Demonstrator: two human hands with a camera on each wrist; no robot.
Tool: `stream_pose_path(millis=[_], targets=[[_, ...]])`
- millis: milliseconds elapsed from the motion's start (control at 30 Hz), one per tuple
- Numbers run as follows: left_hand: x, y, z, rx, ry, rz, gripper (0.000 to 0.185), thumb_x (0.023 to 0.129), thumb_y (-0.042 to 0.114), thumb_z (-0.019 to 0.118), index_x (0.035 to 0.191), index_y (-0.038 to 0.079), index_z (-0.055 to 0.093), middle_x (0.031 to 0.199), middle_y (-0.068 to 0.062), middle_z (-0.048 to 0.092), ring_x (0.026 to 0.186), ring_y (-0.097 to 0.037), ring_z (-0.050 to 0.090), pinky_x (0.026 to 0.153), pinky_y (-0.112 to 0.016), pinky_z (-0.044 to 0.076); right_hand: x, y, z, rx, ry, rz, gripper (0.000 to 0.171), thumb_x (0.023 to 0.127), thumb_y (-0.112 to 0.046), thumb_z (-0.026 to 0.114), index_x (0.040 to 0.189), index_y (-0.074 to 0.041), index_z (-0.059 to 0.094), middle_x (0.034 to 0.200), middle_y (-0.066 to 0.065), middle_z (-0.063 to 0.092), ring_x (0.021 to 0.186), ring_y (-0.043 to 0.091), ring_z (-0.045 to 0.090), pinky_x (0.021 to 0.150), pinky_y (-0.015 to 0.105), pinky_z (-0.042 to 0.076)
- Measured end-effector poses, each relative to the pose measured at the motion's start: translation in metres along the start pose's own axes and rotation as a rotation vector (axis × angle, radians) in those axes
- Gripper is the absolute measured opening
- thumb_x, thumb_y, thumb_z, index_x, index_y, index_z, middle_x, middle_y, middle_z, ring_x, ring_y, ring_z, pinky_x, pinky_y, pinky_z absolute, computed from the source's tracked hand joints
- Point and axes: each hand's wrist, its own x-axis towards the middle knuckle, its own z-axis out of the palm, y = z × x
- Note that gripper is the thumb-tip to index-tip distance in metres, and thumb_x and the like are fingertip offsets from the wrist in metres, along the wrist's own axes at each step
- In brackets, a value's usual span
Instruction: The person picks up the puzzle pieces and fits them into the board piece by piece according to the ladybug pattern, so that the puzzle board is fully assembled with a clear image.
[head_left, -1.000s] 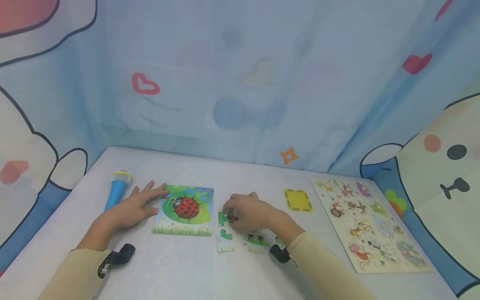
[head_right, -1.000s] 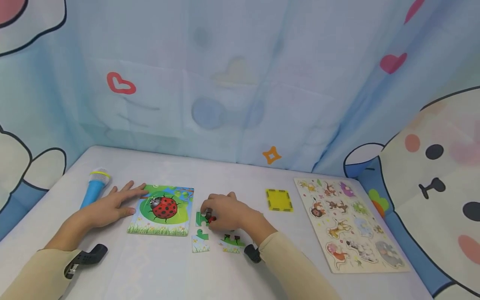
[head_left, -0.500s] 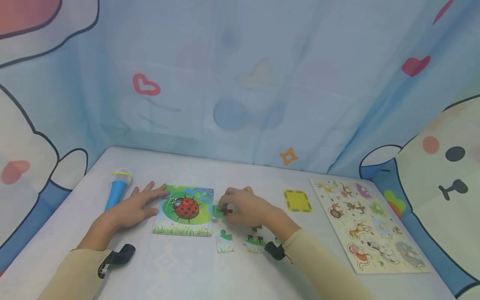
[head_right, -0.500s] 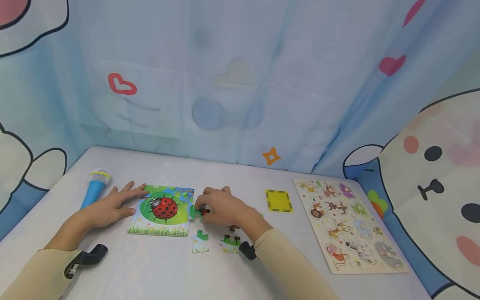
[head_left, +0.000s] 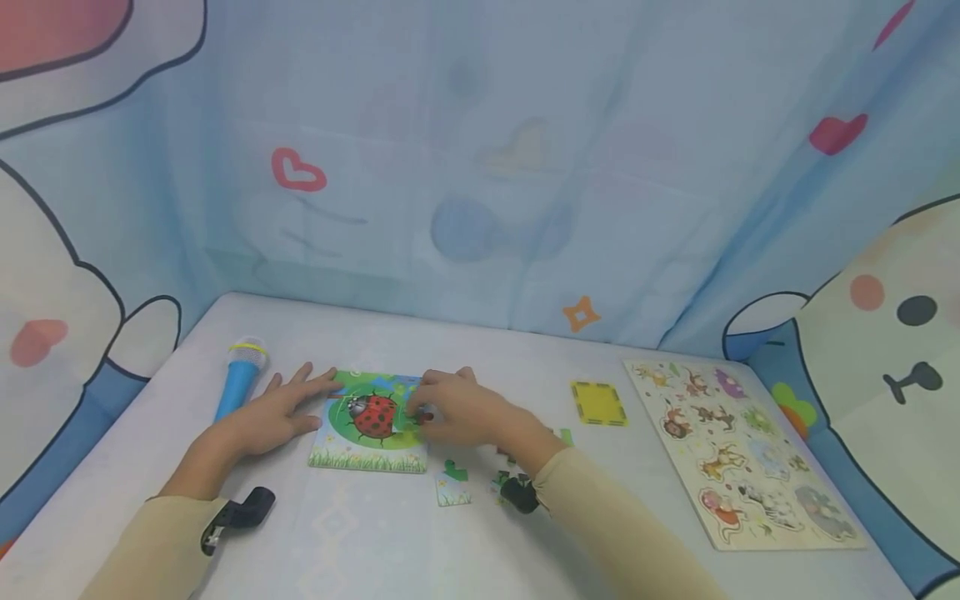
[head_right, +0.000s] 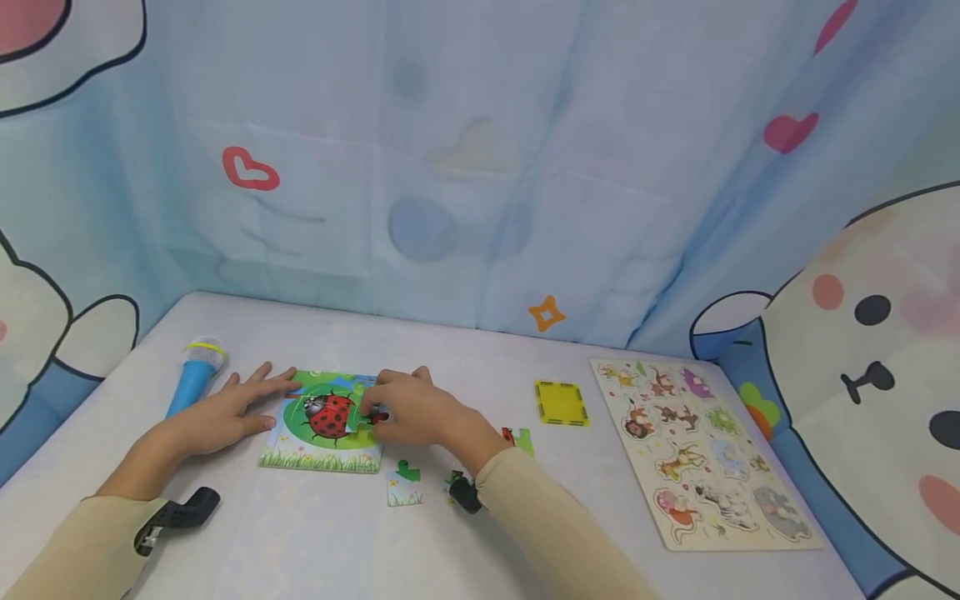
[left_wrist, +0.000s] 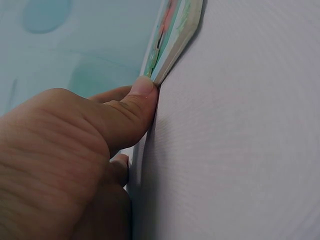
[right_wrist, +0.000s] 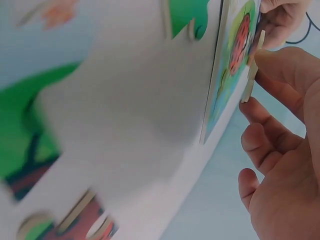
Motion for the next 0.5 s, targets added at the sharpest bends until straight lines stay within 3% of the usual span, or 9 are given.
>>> stream_pose_path(millis=[500], targets=[[0.000,-0.002,-0.001,-0.004,-0.011,0.012,0.052,0.094,0.008,0.060,0.145,0.009,0.047,0.158,-0.014,0.026,0.146,-0.043,0.002,0.112,-0.064,-0.007,0.040,-0.030,0.006,-0.050,-0.023,-0.031,0.016,0.093,-0.026,0.066,0.107,-0.026,0.071,0.088,-0.014,0.053,0.079,0.003,0.045,0.071,0.030,0.030]])
